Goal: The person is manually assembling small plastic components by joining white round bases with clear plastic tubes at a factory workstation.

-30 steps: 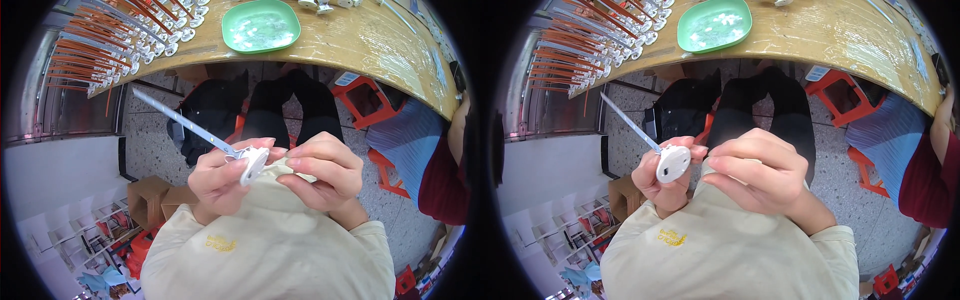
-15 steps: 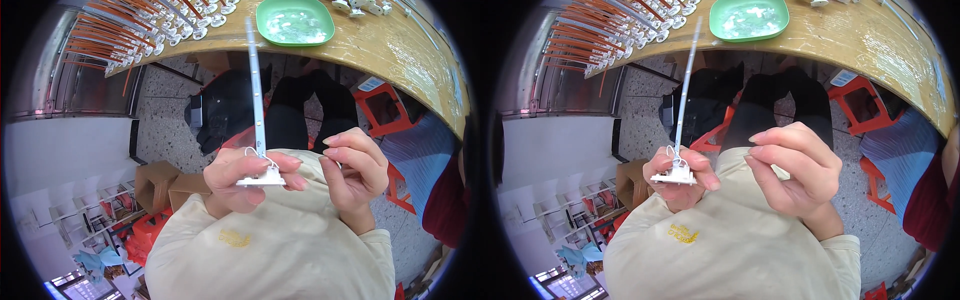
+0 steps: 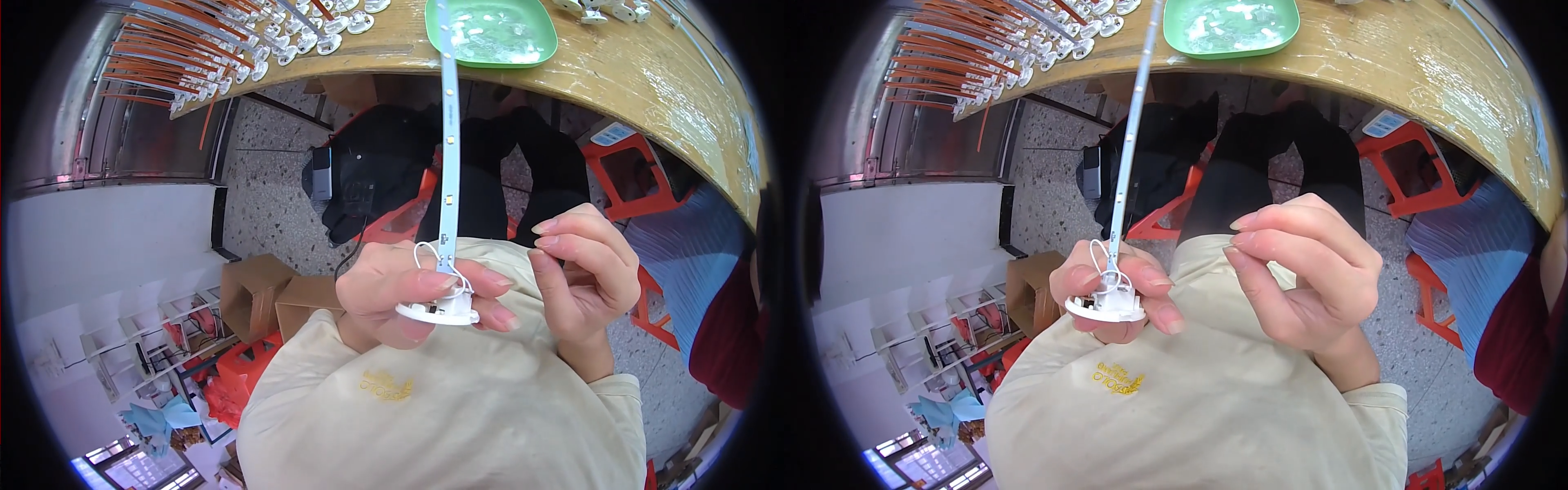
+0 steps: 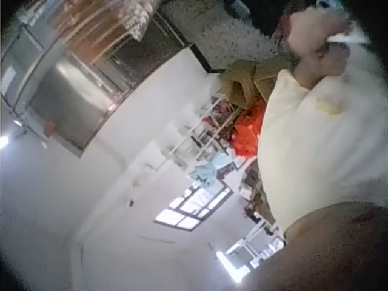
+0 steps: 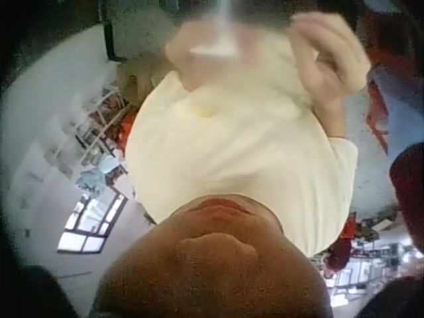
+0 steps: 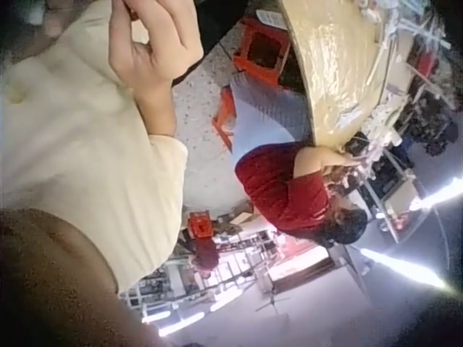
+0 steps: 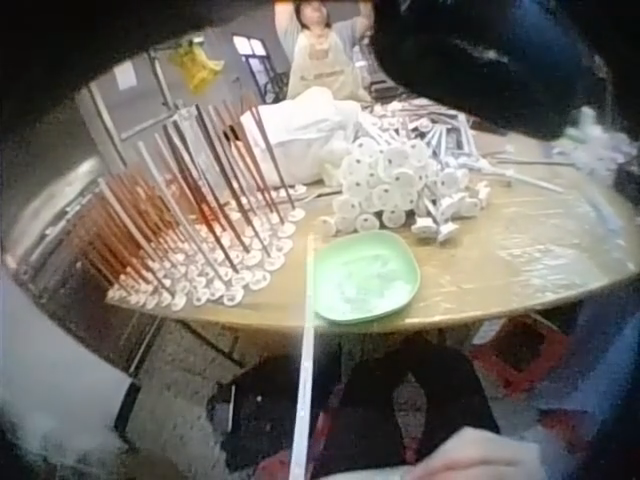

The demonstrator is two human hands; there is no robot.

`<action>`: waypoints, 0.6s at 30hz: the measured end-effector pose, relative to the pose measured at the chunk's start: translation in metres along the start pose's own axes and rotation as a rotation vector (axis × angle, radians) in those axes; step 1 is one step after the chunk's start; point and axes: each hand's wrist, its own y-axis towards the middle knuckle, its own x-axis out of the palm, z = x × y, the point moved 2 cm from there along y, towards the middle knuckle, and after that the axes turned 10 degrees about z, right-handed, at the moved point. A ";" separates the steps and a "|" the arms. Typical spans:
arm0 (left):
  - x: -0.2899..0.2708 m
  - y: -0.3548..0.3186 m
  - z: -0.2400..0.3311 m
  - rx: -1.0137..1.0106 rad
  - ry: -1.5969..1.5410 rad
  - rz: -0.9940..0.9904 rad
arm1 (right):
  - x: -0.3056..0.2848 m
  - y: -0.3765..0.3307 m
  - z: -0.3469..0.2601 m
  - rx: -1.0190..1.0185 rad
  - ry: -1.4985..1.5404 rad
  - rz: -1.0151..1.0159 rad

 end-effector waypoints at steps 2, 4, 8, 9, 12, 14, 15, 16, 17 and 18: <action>0.000 -0.004 0.004 -0.040 -0.012 0.006 | -0.001 0.000 0.000 0.006 -0.006 0.003; 0.000 -0.005 0.004 -0.077 -0.021 0.015 | -0.001 0.000 0.000 0.011 -0.008 0.003; -0.002 -0.008 0.007 -0.148 -0.046 0.029 | 0.000 -0.002 0.000 0.019 0.008 0.003; -0.003 -0.011 0.012 -0.165 -0.052 0.032 | 0.000 -0.002 0.001 0.018 0.018 0.006; -0.002 -0.017 0.014 -0.216 -0.065 0.044 | -0.002 -0.004 -0.001 0.026 0.012 -0.008; -0.003 -0.018 0.014 -0.254 -0.069 0.056 | -0.001 -0.006 -0.001 0.025 0.021 -0.011; -0.003 -0.019 0.016 -0.270 -0.071 0.059 | 0.000 -0.006 -0.001 0.021 0.025 -0.012; -0.003 -0.020 0.017 -0.289 -0.075 0.062 | 0.000 -0.006 -0.001 0.020 0.024 -0.011; -0.003 -0.021 0.015 -0.310 -0.081 0.064 | 0.000 -0.007 -0.002 0.031 0.024 -0.011; -0.006 -0.020 0.013 -0.324 -0.094 0.056 | -0.001 -0.006 -0.003 0.033 0.013 -0.013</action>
